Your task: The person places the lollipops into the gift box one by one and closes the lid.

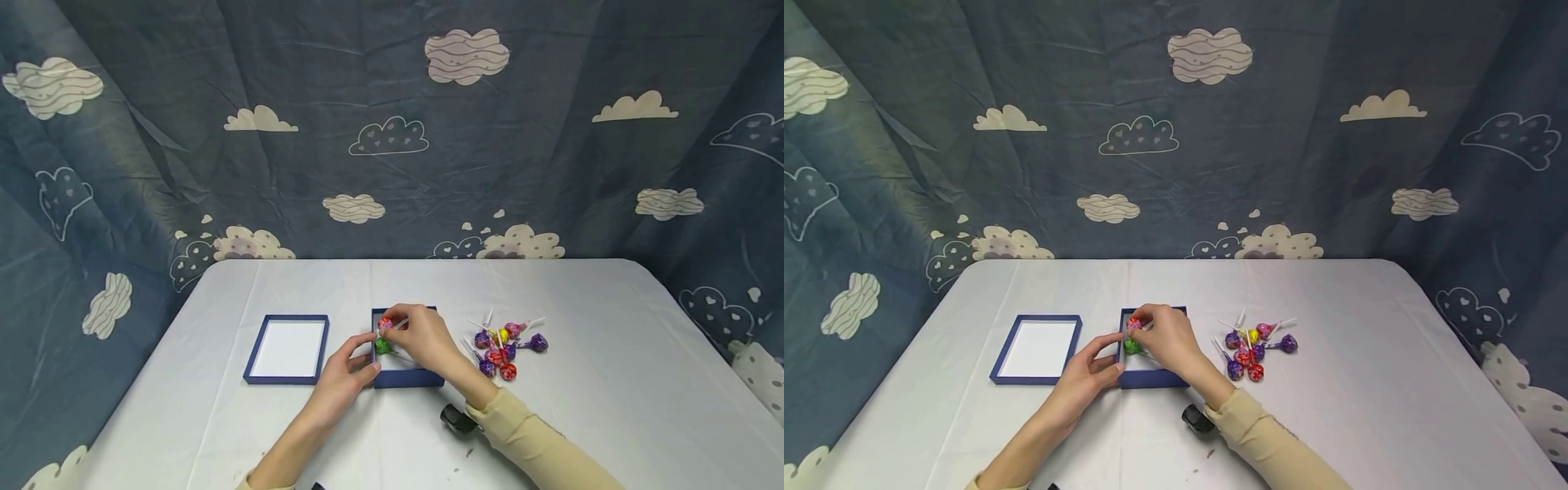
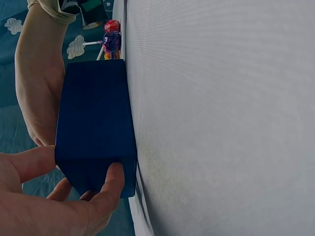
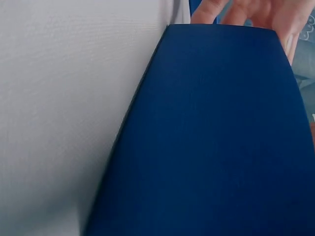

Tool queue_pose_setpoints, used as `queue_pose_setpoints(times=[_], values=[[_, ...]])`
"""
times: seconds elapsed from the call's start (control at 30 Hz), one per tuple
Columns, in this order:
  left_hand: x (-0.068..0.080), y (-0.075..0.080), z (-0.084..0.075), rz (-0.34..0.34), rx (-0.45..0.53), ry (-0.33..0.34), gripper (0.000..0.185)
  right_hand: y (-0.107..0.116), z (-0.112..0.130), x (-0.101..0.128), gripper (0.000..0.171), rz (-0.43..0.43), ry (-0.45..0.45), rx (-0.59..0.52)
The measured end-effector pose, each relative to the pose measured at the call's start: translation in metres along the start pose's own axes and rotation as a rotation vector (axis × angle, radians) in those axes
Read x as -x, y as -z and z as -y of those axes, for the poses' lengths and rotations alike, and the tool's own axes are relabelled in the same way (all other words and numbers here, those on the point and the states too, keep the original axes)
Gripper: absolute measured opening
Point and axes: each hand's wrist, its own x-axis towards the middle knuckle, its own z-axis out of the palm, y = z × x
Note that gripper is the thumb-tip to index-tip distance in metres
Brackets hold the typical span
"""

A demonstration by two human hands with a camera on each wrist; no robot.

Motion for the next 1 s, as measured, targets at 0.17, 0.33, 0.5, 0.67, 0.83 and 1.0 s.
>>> queue_pose_setpoints(times=[0.17,0.33,0.5,0.67,0.83,1.0], values=[[0.000,0.000,0.001,0.007,0.000,-0.017,0.048,-0.004,-0.002,-0.002,0.016,0.028,0.014,0.018],[0.000,-0.001,0.001,0.008,-0.015,-0.023,0.048,-0.005,-0.002,-0.004,0.019,0.040,-0.004,0.020],[0.001,-0.001,0.000,0.000,-0.007,-0.026,0.048,-0.007,-0.004,-0.007,0.018,0.065,-0.004,0.023],[0.001,0.000,-0.001,-0.012,-0.009,-0.023,0.048,-0.010,-0.005,-0.011,0.016,0.072,-0.006,0.033],[0.001,0.000,-0.001,-0.013,-0.018,-0.019,0.049,-0.011,-0.005,-0.012,0.017,0.072,-0.032,0.027],[0.000,0.000,-0.001,-0.011,-0.013,-0.012,0.050,-0.011,-0.005,-0.012,0.018,0.102,-0.041,0.006]])
